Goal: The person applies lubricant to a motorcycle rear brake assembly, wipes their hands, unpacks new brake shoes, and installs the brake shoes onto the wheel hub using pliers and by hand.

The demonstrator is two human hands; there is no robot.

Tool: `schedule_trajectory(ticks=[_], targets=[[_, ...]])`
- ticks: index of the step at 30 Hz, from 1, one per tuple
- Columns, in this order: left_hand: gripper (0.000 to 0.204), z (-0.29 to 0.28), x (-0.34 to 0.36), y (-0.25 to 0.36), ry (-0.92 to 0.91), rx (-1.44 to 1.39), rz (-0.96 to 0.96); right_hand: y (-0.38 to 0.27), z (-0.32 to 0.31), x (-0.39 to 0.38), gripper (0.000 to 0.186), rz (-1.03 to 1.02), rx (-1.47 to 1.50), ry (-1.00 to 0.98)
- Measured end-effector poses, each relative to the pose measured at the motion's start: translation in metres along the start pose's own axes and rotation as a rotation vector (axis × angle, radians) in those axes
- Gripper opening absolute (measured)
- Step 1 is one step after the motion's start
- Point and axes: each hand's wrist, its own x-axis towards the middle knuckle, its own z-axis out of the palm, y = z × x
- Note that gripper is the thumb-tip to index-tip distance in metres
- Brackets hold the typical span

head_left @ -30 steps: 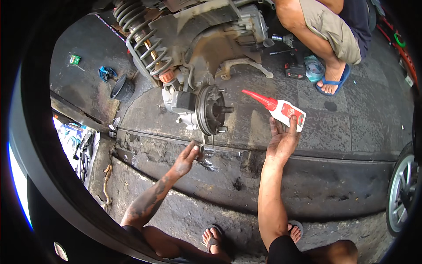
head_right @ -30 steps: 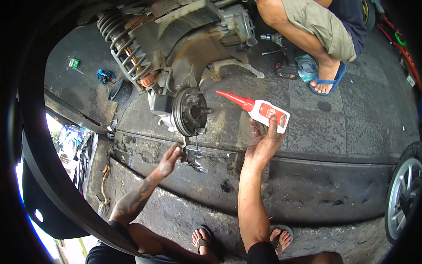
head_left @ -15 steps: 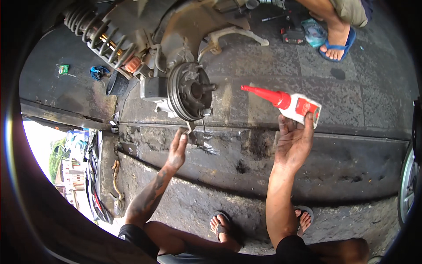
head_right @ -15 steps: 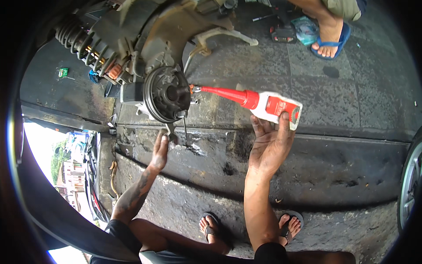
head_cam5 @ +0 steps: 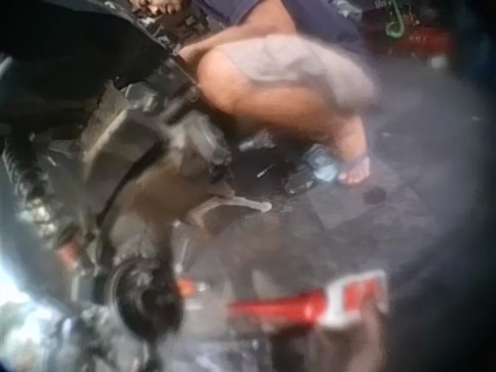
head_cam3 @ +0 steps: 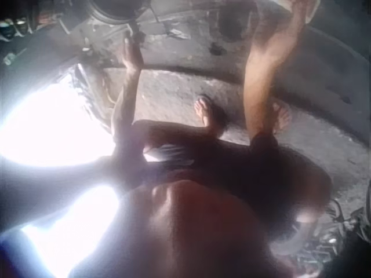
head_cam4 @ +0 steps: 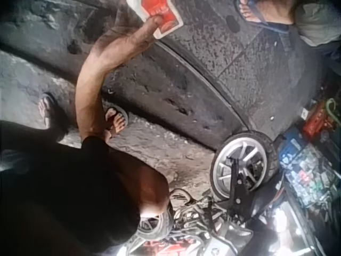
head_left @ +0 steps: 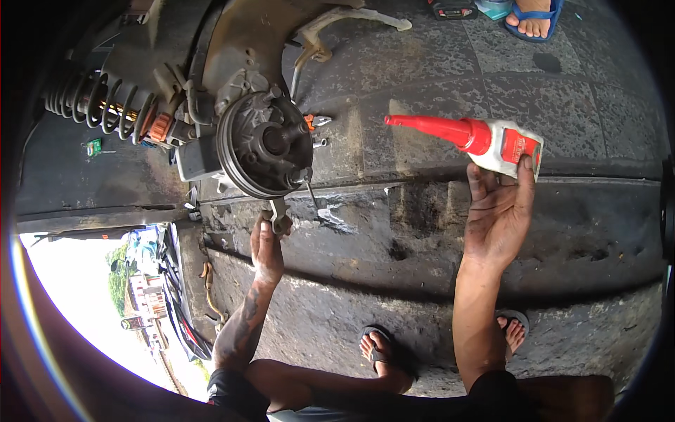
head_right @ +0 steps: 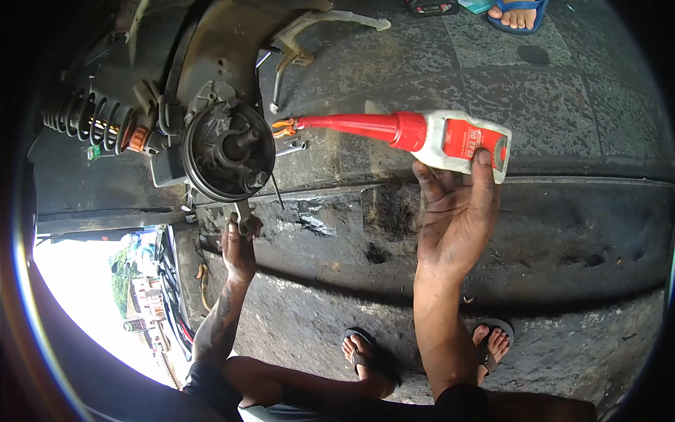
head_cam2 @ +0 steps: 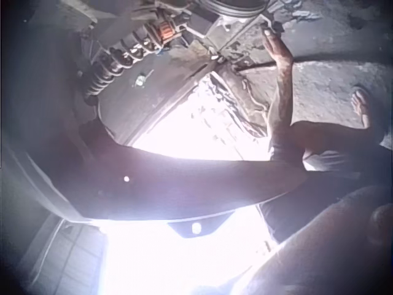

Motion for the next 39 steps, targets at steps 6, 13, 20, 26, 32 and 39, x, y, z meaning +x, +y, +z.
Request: schedule_trajectory(ticks=[6, 13, 20, 26, 32, 39], targets=[[0.047, 0.007, 0.02, -0.032, -0.167, 0.112, -0.042, 0.02, 0.007, -0.01, 0.034, 0.042, 0.026, -0.029], [0.053, 0.004, 0.013, -0.002, -0.19, -0.643, -0.341, 0.019, 0.014, -0.036, 0.034, 0.068, 0.05, -0.1], [0.041, 0.001, 0.017, -0.005, -0.253, -0.679, -0.122, 0.007, 0.023, -0.053, 0.034, 0.063, 0.096, -0.122], [0.036, 0.015, 0.016, 0.014, -0.157, -0.388, -0.204, -0.002, 0.015, -0.048, 0.033, 0.062, 0.108, -0.11], [0.036, 0.01, 0.02, 0.012, -0.113, -0.103, -0.185, -0.005, 0.014, -0.044, 0.035, 0.0, 0.067, -0.106], [0.037, 0.012, 0.017, -0.014, -0.105, -0.223, -0.256, -0.008, -0.002, -0.033, 0.032, -0.017, 0.075, -0.072]])
